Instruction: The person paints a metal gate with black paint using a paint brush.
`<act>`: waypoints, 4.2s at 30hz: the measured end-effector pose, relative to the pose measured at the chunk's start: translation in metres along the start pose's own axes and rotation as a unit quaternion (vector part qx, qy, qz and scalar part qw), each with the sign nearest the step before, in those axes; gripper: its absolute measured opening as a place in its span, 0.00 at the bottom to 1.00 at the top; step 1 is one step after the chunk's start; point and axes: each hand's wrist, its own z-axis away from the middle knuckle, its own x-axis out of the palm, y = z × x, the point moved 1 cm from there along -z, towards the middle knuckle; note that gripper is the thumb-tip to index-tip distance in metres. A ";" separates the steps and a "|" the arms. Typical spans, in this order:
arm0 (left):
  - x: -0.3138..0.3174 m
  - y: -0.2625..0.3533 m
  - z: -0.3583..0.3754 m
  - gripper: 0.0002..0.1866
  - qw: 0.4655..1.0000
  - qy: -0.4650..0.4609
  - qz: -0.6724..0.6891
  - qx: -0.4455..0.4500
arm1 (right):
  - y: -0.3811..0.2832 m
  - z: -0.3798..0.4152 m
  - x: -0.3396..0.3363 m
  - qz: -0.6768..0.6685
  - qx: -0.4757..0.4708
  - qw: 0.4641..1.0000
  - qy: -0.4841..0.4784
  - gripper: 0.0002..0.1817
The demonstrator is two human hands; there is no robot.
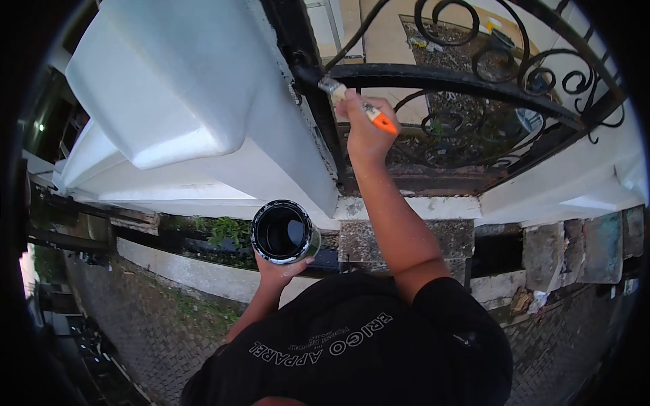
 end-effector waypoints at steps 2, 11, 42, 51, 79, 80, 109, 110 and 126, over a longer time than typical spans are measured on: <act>-0.003 -0.002 0.003 0.65 1.000 -0.001 -0.005 0.004 | 0.017 0.013 -0.018 0.060 0.047 0.997 0.005 0.07; -0.013 -0.009 0.013 0.65 0.997 -0.034 -0.073 -0.006 | 0.011 0.011 -0.008 0.085 -0.073 0.993 -0.026 0.07; 0.001 0.010 0.007 0.56 0.999 -0.018 -0.043 0.007 | 0.009 -0.003 -0.025 0.303 -0.491 0.797 -0.182 0.16; 0.004 0.001 0.007 0.59 1.000 -0.016 -0.025 0.003 | -0.001 0.003 -0.021 0.342 -0.518 0.765 -0.175 0.17; 0.056 0.017 -0.033 0.61 0.997 0.047 0.033 0.058 | -0.142 0.040 0.036 0.472 -0.025 0.686 -0.554 0.08; 0.057 0.017 -0.033 0.61 0.996 0.051 0.036 0.057 | -0.135 0.043 0.036 0.476 -0.021 0.670 -0.569 0.08; 0.060 0.021 -0.048 0.60 0.981 0.124 0.147 0.021 | -0.071 0.002 -0.089 0.038 0.360 0.926 -0.106 0.07; 0.060 0.022 -0.050 0.60 0.982 0.119 0.145 0.027 | -0.066 0.003 -0.090 0.008 0.387 0.919 -0.070 0.07; 0.046 0.012 -0.027 0.60 0.981 0.140 0.136 0.012 | -0.087 -0.062 0.032 0.438 -0.436 0.642 -0.452 0.06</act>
